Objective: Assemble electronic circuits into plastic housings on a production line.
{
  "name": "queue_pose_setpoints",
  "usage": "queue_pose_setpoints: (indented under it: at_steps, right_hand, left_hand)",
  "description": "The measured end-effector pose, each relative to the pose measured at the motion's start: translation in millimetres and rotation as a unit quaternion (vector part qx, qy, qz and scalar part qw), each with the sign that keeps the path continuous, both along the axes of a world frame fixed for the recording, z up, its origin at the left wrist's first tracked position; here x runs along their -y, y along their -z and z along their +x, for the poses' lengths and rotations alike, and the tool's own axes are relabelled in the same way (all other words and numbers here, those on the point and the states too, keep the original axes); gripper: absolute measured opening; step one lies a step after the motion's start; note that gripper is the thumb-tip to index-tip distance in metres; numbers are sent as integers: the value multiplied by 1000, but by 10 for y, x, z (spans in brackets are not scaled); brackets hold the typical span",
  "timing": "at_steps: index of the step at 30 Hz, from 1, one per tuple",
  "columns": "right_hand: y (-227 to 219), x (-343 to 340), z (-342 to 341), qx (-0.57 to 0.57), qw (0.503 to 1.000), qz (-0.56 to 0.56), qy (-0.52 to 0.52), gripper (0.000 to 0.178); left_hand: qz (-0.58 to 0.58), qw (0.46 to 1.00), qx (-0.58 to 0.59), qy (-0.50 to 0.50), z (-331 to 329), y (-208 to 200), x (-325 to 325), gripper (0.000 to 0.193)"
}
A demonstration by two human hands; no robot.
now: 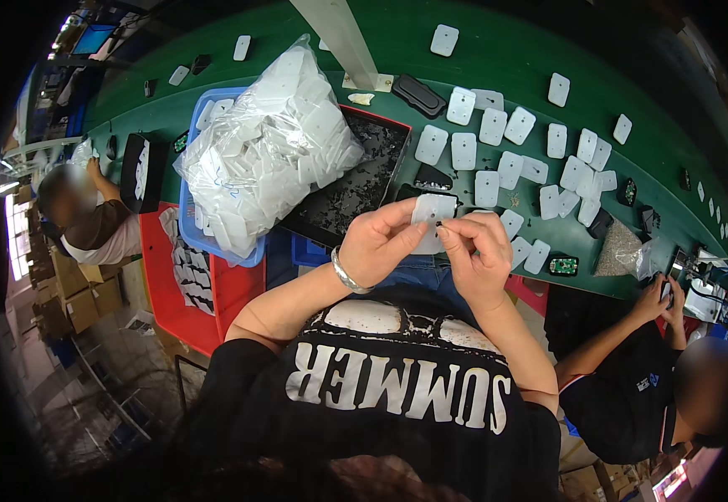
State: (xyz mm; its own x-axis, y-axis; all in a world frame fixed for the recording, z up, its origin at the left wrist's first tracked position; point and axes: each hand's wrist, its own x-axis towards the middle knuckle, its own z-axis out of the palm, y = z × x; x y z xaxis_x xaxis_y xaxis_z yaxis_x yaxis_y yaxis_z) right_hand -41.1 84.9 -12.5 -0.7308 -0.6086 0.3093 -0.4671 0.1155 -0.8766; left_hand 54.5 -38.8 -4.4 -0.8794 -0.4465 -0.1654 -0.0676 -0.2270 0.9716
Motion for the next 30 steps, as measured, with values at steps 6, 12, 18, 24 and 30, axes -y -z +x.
queue_pose_setpoints:
  at_steps: [6, 12, 18, 24, 30]
  right_hand:
    - [34, -36, -3, -49, 998, 23, 12, 13]
    - [56, -42, -6, -78, 996, 28, 14, 15]
    - [-6, -6, -39, -118, 992, 49, -4, 15]
    - [-80, 49, -7, -124, 988, 89, -14, 13]
    - [-209, 43, -9, -102, 983, 150, -39, 11]
  left_hand:
    - [-112, 990, 45, 76, 48, -42, -2, 32]
    - [-168, 985, -3, 38, 13, -111, -17, 31]
    - [-142, 989, -30, 19, 27, -38, -32, 38]
    - [-91, 995, 44, 17, 35, 40, -40, 39]
    - [-248, 968, 37, 3, 56, 52, -16, 39]
